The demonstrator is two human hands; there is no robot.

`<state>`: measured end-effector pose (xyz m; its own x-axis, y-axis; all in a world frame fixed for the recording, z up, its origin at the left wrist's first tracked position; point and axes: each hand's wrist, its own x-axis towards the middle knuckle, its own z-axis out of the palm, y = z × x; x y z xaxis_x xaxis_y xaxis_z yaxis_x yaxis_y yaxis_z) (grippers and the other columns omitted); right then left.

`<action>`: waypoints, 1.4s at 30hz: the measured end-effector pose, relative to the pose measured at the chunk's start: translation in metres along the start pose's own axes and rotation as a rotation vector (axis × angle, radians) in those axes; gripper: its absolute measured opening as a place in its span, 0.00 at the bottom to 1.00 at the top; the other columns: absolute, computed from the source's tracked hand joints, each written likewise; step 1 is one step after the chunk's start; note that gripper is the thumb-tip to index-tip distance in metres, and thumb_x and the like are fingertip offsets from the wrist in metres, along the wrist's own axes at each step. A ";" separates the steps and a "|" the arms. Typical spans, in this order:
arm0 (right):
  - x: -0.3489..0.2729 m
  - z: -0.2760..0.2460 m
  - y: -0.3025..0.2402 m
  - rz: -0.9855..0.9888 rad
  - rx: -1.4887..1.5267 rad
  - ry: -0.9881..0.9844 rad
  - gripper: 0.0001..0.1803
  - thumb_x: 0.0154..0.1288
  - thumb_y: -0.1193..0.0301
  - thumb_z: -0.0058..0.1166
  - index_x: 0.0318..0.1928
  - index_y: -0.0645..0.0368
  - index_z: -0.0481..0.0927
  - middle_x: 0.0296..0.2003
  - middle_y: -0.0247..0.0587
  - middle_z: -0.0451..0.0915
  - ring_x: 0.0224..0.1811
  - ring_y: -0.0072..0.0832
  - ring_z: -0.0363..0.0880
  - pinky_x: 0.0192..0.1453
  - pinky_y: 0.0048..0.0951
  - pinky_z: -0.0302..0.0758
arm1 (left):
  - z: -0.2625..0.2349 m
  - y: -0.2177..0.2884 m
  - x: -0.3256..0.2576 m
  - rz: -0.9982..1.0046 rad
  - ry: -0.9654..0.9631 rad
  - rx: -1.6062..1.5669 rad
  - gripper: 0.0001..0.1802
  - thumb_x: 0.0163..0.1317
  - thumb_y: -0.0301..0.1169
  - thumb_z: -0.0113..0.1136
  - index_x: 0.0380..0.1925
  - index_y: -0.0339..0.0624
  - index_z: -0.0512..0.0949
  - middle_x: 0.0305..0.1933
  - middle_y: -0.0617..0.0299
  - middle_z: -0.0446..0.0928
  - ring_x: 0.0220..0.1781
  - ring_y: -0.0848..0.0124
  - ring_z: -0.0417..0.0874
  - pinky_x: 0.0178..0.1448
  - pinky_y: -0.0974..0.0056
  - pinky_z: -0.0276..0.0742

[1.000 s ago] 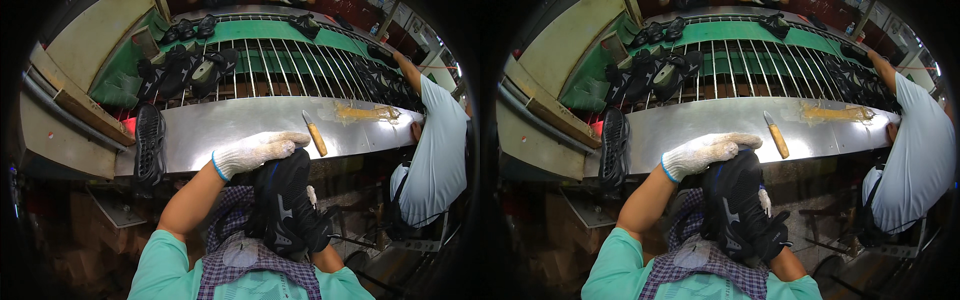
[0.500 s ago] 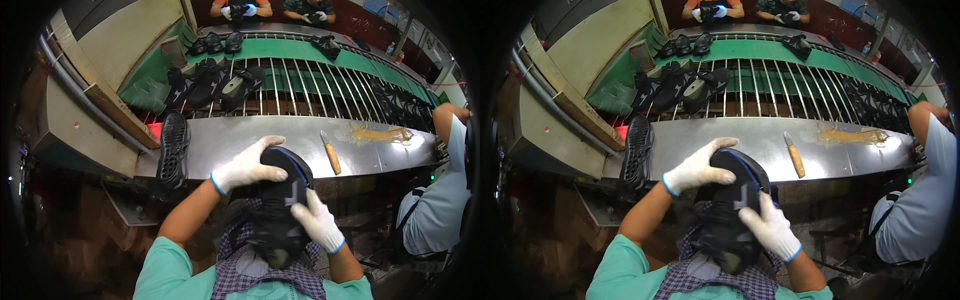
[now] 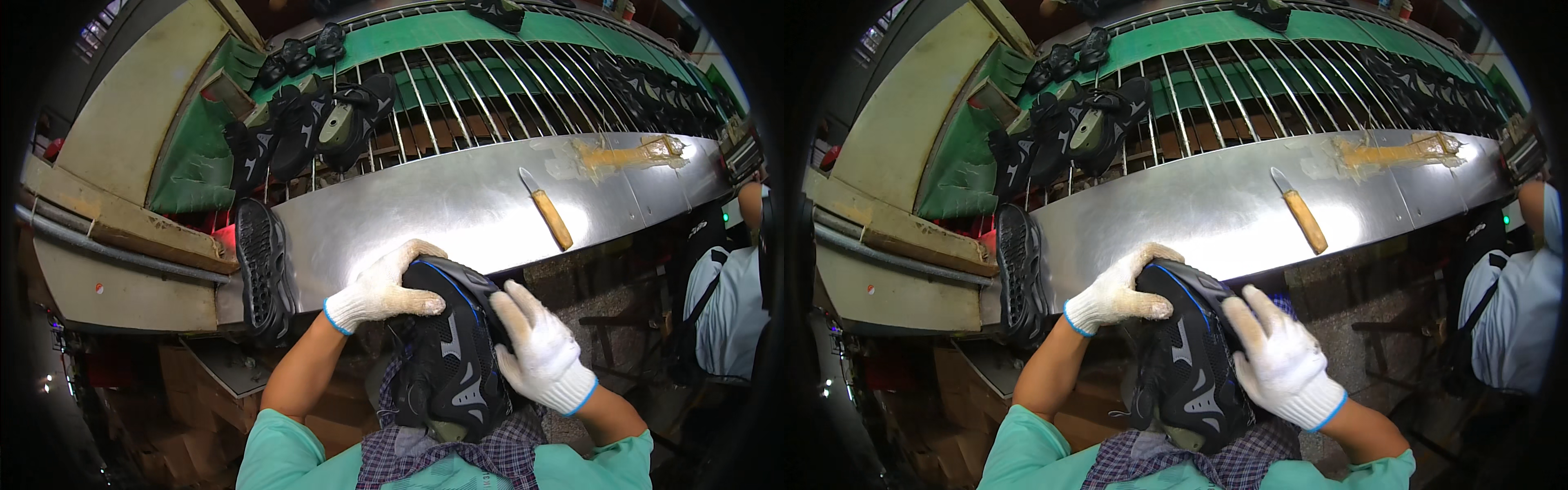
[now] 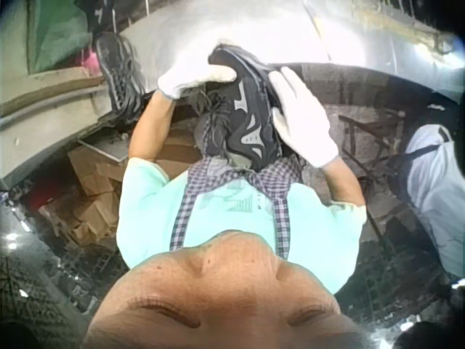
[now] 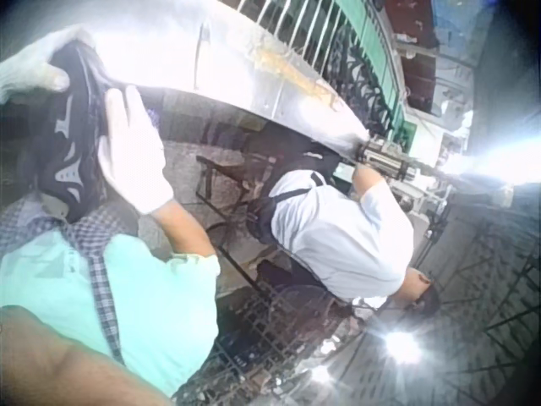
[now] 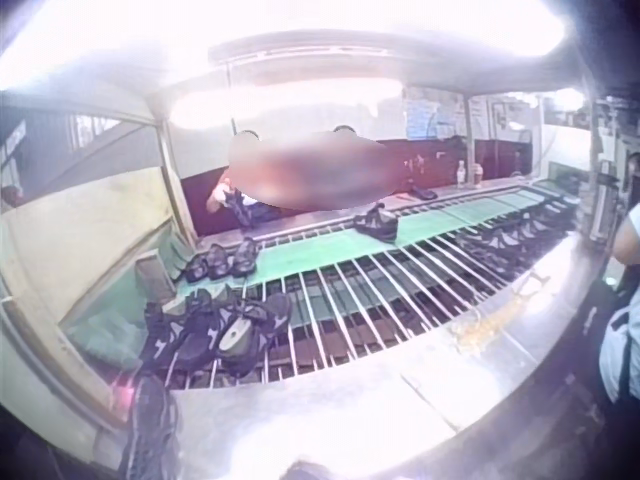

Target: The person uses a small knife to trim material from the edges of several shoes and soles, rubs parts of the shoes with their gloved hands, and places them onto a conveyor belt.

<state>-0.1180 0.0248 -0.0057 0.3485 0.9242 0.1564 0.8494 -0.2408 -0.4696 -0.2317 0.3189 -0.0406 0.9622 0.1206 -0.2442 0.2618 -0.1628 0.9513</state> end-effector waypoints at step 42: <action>0.055 0.000 0.027 -0.031 0.300 -0.048 0.39 0.63 0.71 0.61 0.75 0.63 0.67 0.37 0.56 0.88 0.31 0.51 0.91 0.40 0.47 0.89 | 0.025 0.052 0.032 -0.072 0.237 0.523 0.23 0.78 0.44 0.61 0.45 0.31 0.89 0.34 0.50 0.90 0.37 0.69 0.87 0.49 0.62 0.83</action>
<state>-0.0755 0.0695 -0.0094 0.2991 0.9444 0.1367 0.7018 -0.1206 -0.7020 -0.1852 0.2894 -0.0039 0.9132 0.3560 -0.1985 0.3864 -0.6009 0.6997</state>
